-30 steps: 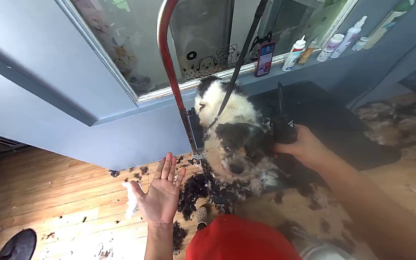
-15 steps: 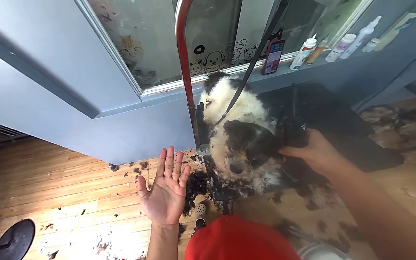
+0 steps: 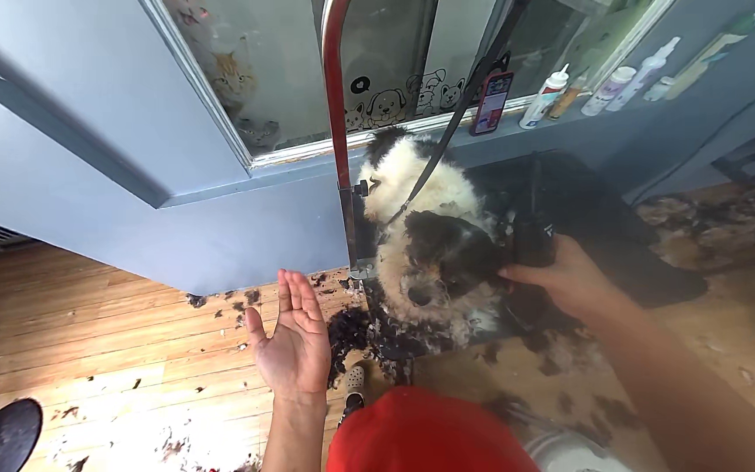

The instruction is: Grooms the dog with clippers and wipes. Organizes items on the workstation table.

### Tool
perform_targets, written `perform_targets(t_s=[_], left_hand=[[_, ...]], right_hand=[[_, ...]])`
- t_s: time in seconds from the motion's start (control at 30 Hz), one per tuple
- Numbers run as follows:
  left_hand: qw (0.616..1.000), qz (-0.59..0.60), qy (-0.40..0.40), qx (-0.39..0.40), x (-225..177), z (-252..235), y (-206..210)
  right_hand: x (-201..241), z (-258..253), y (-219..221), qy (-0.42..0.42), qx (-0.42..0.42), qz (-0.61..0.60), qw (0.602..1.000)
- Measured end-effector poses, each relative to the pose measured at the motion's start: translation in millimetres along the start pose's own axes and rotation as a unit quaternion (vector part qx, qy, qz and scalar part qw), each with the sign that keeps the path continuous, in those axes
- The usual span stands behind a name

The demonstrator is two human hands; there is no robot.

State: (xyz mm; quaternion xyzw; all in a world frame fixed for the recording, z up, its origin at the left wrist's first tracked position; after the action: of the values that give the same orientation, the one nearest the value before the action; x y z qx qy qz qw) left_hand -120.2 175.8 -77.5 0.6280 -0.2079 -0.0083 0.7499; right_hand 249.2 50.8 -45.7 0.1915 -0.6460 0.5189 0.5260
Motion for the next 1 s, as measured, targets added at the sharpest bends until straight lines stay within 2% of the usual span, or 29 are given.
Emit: perform_targets(t_s=[0.1,0.27,0.3,0.37,0.43,0.47,0.53,0.63,0.77,0.83,0.9,1.0], left_hand=[[0.999,0.01,0.041,-0.024,-2,-2,1],[0.997,0.078,0.006,0.021,13,-7,20],[0.998,0.053,0.003,0.019,15,-8,21],[0.997,-0.078,0.002,0.011,20,-13,19],[0.972,-0.232,-0.018,0.017,30,-17,9],[0.964,-0.263,-0.04,0.02,39,-18,3],[0.977,-0.194,-0.09,0.015,59,-18,-9],[0.997,-0.053,-0.053,-0.017,62,-20,-17],[0.998,-0.047,-0.038,-0.032,66,-30,-9],[0.993,-0.102,-0.045,-0.036,67,-32,-6],[0.968,-0.24,-0.042,-0.06,67,-35,-12],[0.879,-0.47,-0.028,-0.073,76,-32,-28]], right_hand=[[0,2,2,0.0,0.003,0.011,1.0],[-1,0,7,-0.004,0.02,-0.008,1.0],[0,0,8,-0.002,0.025,-0.01,1.0],[0,2,8,0.004,0.027,-0.013,1.0],[-1,3,7,0.011,0.037,-0.035,0.999],[-3,2,6,0.014,0.044,-0.047,0.998],[-5,1,1,0.014,0.057,-0.06,0.996],[-6,3,-1,0.005,0.073,-0.062,0.995],[-10,4,-4,0.006,0.066,-0.068,0.995],[-13,3,-3,0.008,0.066,-0.072,0.995],[-15,4,-3,0.02,0.07,-0.104,0.992],[-23,7,-1,0.063,0.116,-0.258,0.957]])
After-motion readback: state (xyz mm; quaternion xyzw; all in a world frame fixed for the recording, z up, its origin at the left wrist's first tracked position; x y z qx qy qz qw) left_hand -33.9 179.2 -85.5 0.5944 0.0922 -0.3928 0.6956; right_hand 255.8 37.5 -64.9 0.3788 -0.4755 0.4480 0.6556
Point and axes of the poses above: each hand's wrist, its own z-axis away from the middle knuckle, its own y-axis out of the palm, x = y × z, the point moved 10 cm from there along -z, towards the middle knuckle, and after that the axes turned 14 degrees about z, right-handed, at the moved point
